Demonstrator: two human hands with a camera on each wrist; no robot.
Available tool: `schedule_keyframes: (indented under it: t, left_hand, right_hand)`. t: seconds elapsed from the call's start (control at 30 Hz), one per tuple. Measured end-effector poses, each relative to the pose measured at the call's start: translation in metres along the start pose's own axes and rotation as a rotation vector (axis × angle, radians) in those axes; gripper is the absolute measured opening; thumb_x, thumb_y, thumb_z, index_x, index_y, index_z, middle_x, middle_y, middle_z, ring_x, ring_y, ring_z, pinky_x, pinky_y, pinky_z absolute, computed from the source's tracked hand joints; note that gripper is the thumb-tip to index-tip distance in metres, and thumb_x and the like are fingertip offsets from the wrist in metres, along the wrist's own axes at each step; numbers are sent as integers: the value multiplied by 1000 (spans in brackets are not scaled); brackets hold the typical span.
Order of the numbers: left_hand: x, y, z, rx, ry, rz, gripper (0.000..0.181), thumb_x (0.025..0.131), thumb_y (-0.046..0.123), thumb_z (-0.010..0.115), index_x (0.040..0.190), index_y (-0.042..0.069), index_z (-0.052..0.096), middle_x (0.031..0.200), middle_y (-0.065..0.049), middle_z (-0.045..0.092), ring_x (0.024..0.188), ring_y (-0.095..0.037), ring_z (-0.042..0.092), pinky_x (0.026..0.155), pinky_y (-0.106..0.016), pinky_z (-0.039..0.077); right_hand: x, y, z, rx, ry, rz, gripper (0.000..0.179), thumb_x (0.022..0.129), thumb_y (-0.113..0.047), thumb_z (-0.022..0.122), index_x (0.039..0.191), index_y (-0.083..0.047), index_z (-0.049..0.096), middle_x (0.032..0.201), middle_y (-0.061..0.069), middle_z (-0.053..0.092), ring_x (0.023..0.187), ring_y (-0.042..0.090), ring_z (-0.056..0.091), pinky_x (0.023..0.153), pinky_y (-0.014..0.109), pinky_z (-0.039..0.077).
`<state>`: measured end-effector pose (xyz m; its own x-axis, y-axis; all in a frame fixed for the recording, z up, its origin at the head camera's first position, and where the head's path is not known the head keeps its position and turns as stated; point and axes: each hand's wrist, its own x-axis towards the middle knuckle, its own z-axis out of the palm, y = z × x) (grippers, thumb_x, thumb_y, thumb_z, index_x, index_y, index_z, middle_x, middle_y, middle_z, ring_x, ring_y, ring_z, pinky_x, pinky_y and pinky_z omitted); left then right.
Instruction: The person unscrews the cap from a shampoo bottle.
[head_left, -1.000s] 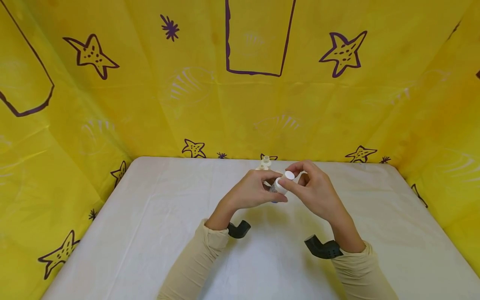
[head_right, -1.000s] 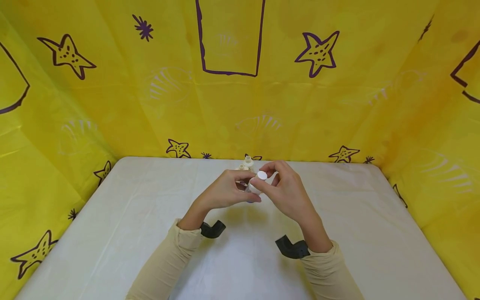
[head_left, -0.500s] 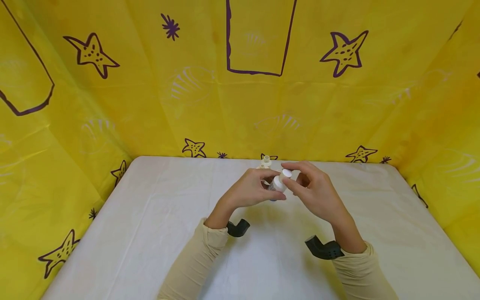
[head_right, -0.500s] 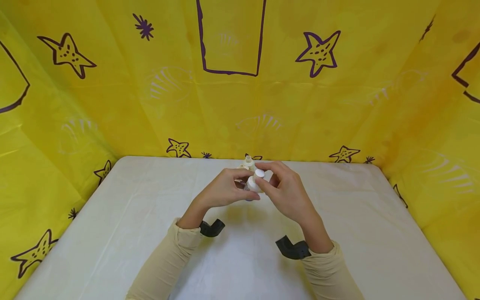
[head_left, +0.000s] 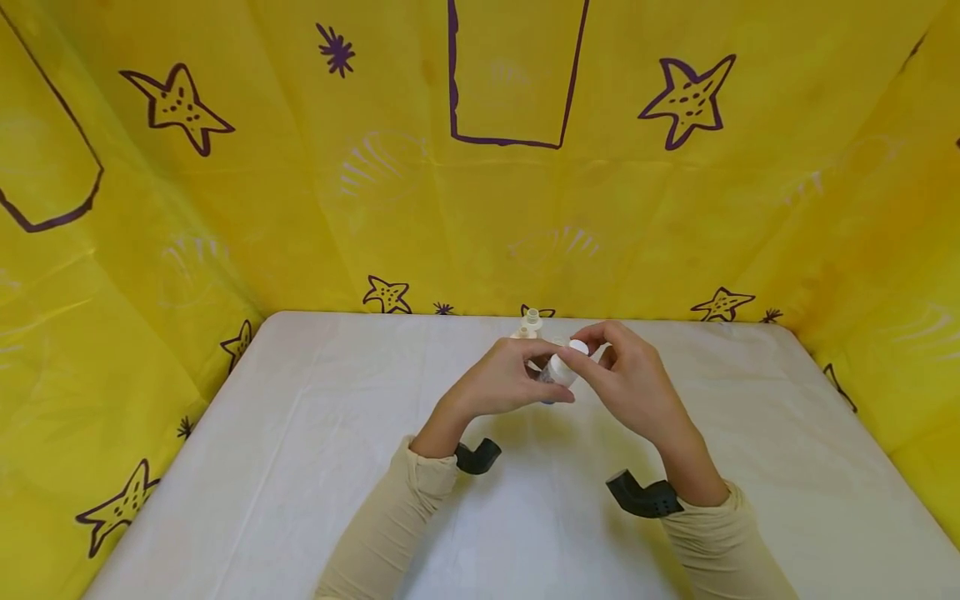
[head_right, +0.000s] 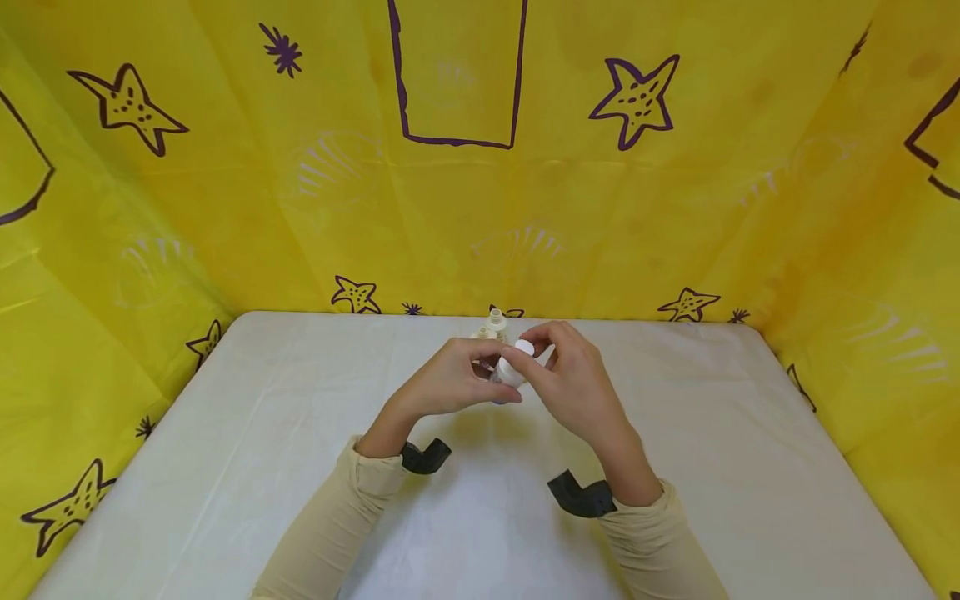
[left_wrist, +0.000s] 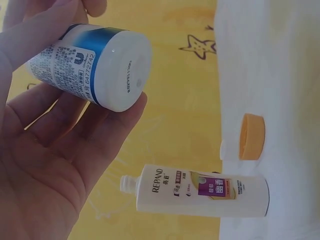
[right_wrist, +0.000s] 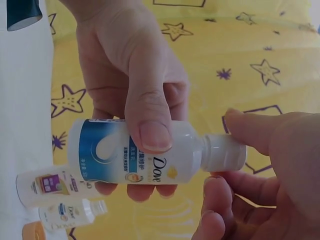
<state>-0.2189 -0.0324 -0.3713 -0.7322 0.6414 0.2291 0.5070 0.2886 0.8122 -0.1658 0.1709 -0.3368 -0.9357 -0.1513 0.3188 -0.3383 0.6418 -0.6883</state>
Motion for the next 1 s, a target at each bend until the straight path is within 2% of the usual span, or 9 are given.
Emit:
schedule_keyframes:
  t: [0.1,0.27,0.47,0.57,0.67,0.83,0.9,1.0]
  left_hand:
    - [0,0,0,4,0,-6,42,82,33,87,120,23,73,92,7,71,80,-9,64,72,-24,59]
    - [0,0,-1,0,-8,-19,40,83,33,86,119,23,73,95,7,72,82,-10,66,72,-25,59]
    - [-1,-1,-1,-4,0,-28,40,84,31,85,120,21,72,96,5,72,83,-14,66,71,-25,59]
    - [-1,-1,-2,-7,3,-24,41,84,31,85,121,20,72,97,5,71,85,-15,65,72,-26,59]
    - [-1,-2,-2,-4,1,-30,40,84,32,85,121,21,72,95,6,71,84,-14,65,73,-25,59]
    - [-1,-2,-2,13,-1,-37,42,84,35,84,123,24,72,91,7,69,81,-13,63,75,-25,58]
    - [-1,-2,-3,18,1,-40,44,84,35,85,125,24,72,92,8,69,82,-12,63,75,-25,58]
    - [-1,-2,-3,23,1,-45,46,83,35,86,125,25,72,92,7,69,82,-12,62,74,-25,57]
  right_hand:
    - [0,-1,0,-5,-7,12,27,95,-34,73,109,-12,67,101,3,65,69,19,56,57,27,48]
    - [-1,-2,-2,0,-8,-29,28,95,-26,74,118,-11,70,106,4,68,63,15,52,53,26,46]
    - [-2,-1,-3,25,-11,-113,29,95,-15,72,124,-14,71,80,1,60,57,12,46,50,25,42]
    - [-1,-1,-4,36,-14,-136,29,96,-13,71,124,-14,70,74,0,57,56,11,45,49,25,42]
    - [-2,0,-4,52,-15,-146,31,95,-15,73,126,-14,69,81,0,63,55,10,47,49,25,43]
    - [-1,1,-3,58,31,-124,34,93,-20,76,125,-13,69,110,5,71,54,9,48,49,25,43]
    - [0,1,-2,47,57,-102,33,92,-22,77,122,-12,69,110,6,70,55,10,48,49,25,42]
    - [1,2,0,25,83,-73,31,92,-25,78,117,-10,70,100,4,66,57,13,49,50,25,43]
